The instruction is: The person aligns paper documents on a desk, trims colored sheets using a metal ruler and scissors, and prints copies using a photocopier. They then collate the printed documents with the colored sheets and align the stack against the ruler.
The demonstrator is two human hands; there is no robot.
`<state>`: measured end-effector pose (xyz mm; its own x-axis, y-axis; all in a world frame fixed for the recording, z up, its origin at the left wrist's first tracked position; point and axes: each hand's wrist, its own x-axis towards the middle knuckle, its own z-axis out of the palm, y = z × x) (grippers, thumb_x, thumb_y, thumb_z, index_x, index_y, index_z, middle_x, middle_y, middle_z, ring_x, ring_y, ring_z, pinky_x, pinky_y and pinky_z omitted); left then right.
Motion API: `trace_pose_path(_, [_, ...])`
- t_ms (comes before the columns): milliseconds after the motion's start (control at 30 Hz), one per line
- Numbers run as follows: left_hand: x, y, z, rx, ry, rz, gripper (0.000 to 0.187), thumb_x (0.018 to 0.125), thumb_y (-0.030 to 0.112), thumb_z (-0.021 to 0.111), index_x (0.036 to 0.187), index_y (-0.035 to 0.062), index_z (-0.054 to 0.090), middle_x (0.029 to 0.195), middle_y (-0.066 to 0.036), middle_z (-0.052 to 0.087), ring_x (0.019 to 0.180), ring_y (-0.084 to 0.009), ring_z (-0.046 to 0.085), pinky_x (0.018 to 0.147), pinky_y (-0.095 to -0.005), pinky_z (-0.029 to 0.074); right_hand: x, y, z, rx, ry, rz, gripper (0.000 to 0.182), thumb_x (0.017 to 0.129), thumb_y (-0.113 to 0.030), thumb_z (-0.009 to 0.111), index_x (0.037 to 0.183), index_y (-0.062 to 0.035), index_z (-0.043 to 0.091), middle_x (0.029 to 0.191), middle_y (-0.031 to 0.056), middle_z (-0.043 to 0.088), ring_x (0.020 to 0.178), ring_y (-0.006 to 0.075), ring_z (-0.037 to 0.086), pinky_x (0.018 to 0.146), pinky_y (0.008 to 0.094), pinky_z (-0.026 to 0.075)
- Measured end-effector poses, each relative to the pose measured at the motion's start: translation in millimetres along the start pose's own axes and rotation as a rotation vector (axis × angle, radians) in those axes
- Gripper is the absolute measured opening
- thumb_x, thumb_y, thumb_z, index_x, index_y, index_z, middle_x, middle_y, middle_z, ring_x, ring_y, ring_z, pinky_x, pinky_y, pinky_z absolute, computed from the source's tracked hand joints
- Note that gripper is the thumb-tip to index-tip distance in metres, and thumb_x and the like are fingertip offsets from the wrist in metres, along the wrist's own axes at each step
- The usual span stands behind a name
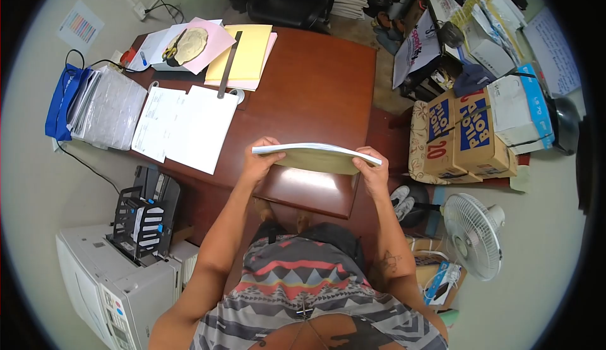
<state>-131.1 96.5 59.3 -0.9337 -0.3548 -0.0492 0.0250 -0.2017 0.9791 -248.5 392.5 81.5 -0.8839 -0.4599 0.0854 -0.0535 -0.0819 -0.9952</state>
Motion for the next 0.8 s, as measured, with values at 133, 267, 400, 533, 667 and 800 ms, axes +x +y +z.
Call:
trace_pose_path(133, [0.0,11.7,3.1,0.102,0.016,0.048,0.022,0.072,-0.006,0.081,0.083,0.0041,0.065,0.096,-0.004,0.063,0.085,-0.0102,0.059,0.077,-0.025,0.05,-1.4,-4.1,1.9,0.073,0.026,0.03,0.019,0.081,-0.001,0.078,0.095,-0.0001,0.066,0.091,0.0012,0.063,0.083,0.0087,0.057,0.076,0.0227,0.047])
trace_pose_path(267, [4.0,-3.4,-4.9,0.193,-0.065,0.048,0.019,0.072,-0.006,0.081,0.08,0.0033,0.066,0.093,-0.003,0.064,0.085,-0.0106,0.06,0.077,-0.0245,0.05,4.1,6.0,0.7,0.069,-0.007,0.021,0.02,0.078,0.006,0.078,0.094,-0.0003,0.065,0.091,0.0014,0.064,0.084,0.0083,0.059,0.077,0.0222,0.05])
trace_pose_path(400, [1.6,1.4,-4.0,0.14,-0.081,0.088,0.019,0.072,-0.006,0.08,0.083,0.0025,0.067,0.096,-0.004,0.066,0.088,-0.0112,0.061,0.077,-0.0257,0.051,1.8,11.6,2.8,0.038,-0.047,-0.005,0.021,0.079,0.006,0.077,0.095,-0.0009,0.065,0.092,0.0016,0.064,0.085,0.0084,0.059,0.077,0.0224,0.05])
trace_pose_path(533, [2.0,-7.4,-8.9,0.282,-0.048,-0.09,0.018,0.074,-0.002,0.081,0.088,0.0015,0.07,0.096,-0.007,0.07,0.087,-0.0125,0.065,0.079,-0.0279,0.053,1.6,23.3,2.5,-0.066,-0.031,0.049,0.016,0.081,0.004,0.075,0.094,-0.0003,0.066,0.09,0.0014,0.066,0.086,0.0095,0.061,0.077,0.0234,0.051])
trace_pose_path(667, [9.6,-7.3,-9.6,0.245,0.054,-0.204,0.032,0.074,0.002,0.081,0.101,-0.0088,0.067,0.094,-0.015,0.073,0.081,-0.0181,0.07,0.073,-0.0315,0.058,10.6,8.3,1.1,-0.168,0.047,0.295,0.023,0.083,-0.003,0.076,0.104,0.0029,0.068,0.095,0.007,0.071,0.085,0.0117,0.065,0.077,0.027,0.053])
trace_pose_path(800, [12.7,-9.2,-9.0,0.134,0.057,-0.344,0.029,0.076,0.001,0.078,0.101,-0.0085,0.068,0.093,-0.017,0.072,0.081,-0.0222,0.071,0.073,-0.0334,0.058,20.6,23.6,2.3,0.115,0.039,0.322,0.025,0.087,-0.01,0.075,0.107,0.0033,0.069,0.097,0.0093,0.072,0.083,0.0135,0.067,0.074,0.0281,0.054])
